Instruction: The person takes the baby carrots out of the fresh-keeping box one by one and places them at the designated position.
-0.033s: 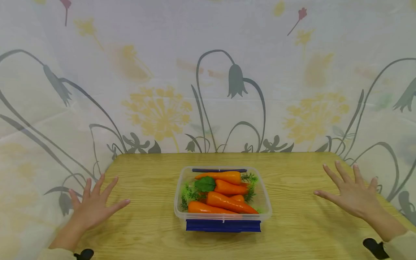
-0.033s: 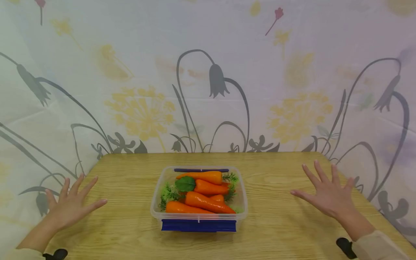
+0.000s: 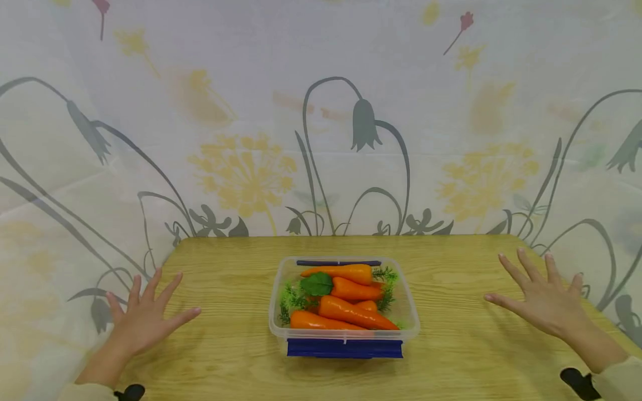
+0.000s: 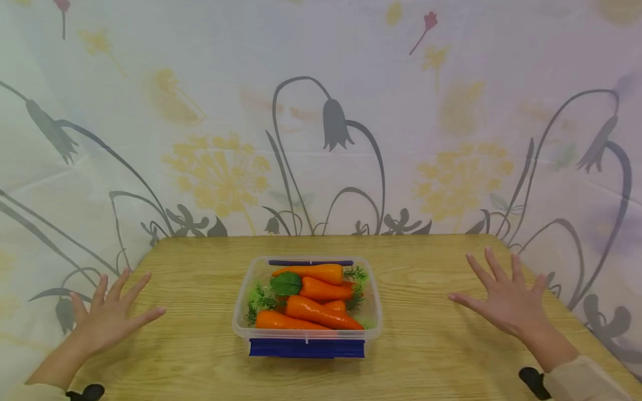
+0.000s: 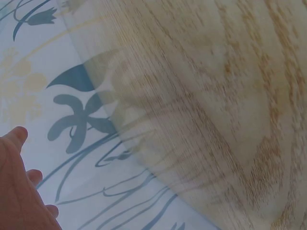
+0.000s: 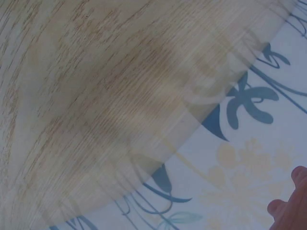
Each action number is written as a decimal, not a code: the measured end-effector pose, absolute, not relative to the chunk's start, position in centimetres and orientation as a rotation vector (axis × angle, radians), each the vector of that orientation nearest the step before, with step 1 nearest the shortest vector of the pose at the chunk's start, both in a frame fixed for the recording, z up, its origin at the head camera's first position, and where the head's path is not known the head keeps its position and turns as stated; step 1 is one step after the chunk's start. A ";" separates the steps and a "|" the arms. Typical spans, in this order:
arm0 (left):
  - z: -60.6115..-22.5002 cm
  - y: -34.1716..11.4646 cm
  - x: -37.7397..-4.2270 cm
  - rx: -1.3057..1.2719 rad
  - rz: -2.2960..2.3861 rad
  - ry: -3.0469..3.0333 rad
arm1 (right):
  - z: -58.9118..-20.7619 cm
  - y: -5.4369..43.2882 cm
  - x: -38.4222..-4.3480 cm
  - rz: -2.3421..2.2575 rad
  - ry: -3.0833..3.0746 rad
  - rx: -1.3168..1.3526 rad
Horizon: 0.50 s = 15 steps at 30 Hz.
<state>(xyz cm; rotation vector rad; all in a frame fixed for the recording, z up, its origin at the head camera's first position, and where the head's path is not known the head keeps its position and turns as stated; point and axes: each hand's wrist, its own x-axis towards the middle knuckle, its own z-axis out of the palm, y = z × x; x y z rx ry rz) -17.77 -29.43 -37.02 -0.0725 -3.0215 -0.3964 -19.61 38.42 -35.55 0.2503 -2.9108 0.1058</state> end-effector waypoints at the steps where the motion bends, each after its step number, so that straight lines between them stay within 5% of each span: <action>1: -37.0 -29.4 -17.7 -0.071 -0.395 -3.020 | -35.6 38.4 -19.6 0.105 -2.909 0.253; 15: -37.0 -29.5 -17.7 -0.073 -0.372 -3.014 | -35.5 38.6 -19.7 0.119 -2.887 0.230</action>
